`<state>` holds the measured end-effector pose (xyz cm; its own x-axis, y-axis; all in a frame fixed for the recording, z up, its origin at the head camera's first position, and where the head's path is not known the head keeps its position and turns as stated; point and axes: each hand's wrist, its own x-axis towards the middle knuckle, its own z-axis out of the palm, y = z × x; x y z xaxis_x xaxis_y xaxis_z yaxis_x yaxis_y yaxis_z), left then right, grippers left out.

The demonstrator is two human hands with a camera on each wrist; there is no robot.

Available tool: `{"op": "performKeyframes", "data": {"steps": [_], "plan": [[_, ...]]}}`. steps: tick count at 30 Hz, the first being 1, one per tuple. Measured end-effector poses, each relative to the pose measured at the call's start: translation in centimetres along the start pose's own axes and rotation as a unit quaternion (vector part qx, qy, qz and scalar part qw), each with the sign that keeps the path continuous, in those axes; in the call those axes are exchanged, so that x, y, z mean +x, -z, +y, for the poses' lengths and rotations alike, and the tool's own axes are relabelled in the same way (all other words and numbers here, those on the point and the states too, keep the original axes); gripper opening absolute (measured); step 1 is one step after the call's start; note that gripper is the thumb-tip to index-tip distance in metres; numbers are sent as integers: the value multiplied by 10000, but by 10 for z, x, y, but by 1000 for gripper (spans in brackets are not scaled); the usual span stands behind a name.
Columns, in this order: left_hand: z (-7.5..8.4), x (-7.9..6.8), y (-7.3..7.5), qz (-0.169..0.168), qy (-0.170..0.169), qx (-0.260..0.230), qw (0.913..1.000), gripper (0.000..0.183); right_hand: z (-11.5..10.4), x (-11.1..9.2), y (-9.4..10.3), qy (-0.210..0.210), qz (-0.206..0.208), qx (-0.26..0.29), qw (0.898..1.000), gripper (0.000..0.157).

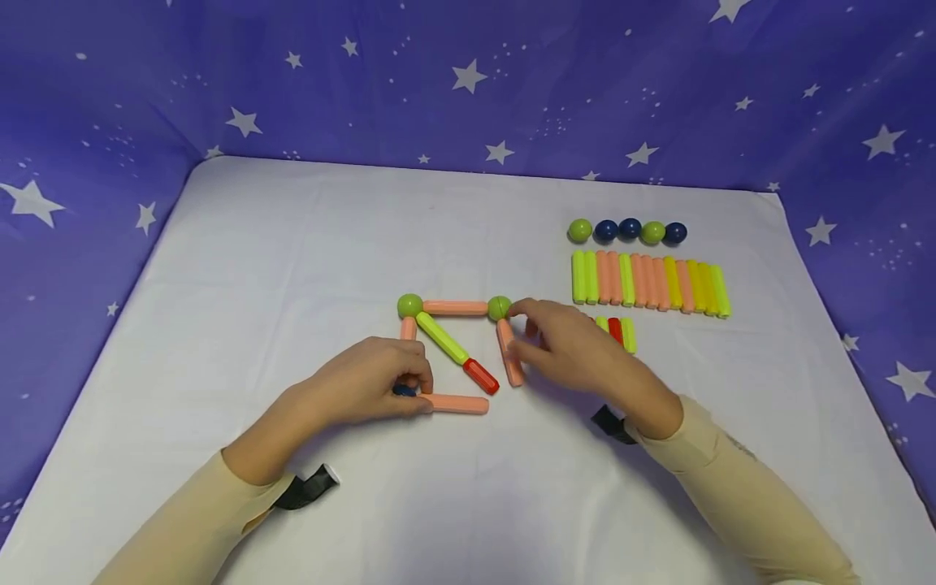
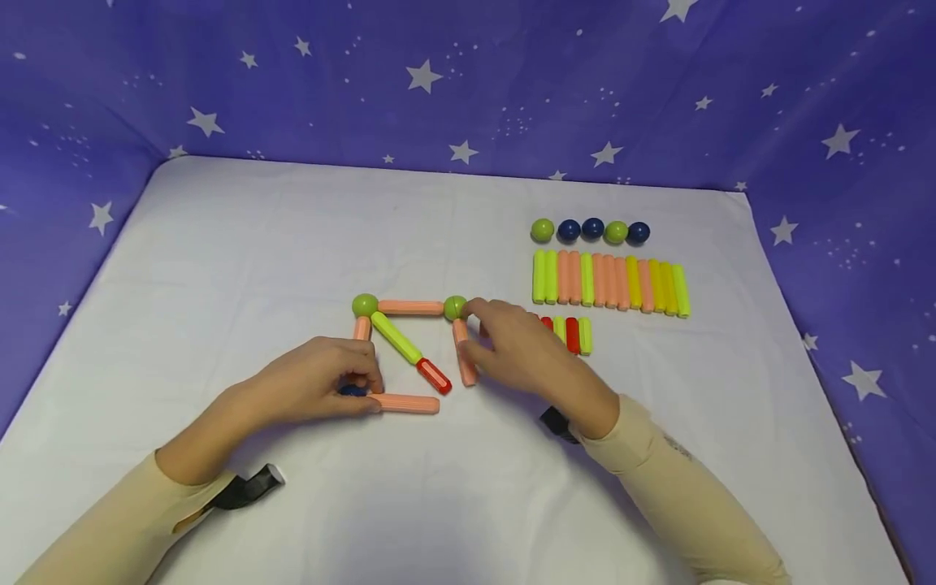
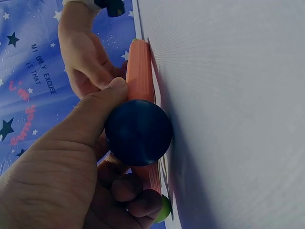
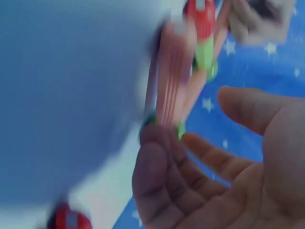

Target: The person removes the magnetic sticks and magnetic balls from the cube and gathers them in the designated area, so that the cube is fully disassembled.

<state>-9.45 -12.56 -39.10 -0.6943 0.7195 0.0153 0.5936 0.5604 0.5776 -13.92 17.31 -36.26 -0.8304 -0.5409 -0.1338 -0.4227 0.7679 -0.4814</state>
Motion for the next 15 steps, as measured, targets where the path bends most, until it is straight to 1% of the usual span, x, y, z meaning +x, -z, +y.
{"op": "performKeyframes", "data": {"steps": [3,6,11,15], "plan": [[-1,2,-2,6,-45,-23,10000,16,-13,2,-18,-113,69,-131,9998,38],[-1,3,-2,-22,-70,-53,10000,16,-17,1,-27,-356,175,-84,9992,38],[-2,2,-2,-4,-122,-30,9999,16,-15,-4,-29,-486,152,139,9986,34],[-2,0,-2,36,-136,18,9999,16,-7,-14,-19,-489,271,476,9973,34]]}}
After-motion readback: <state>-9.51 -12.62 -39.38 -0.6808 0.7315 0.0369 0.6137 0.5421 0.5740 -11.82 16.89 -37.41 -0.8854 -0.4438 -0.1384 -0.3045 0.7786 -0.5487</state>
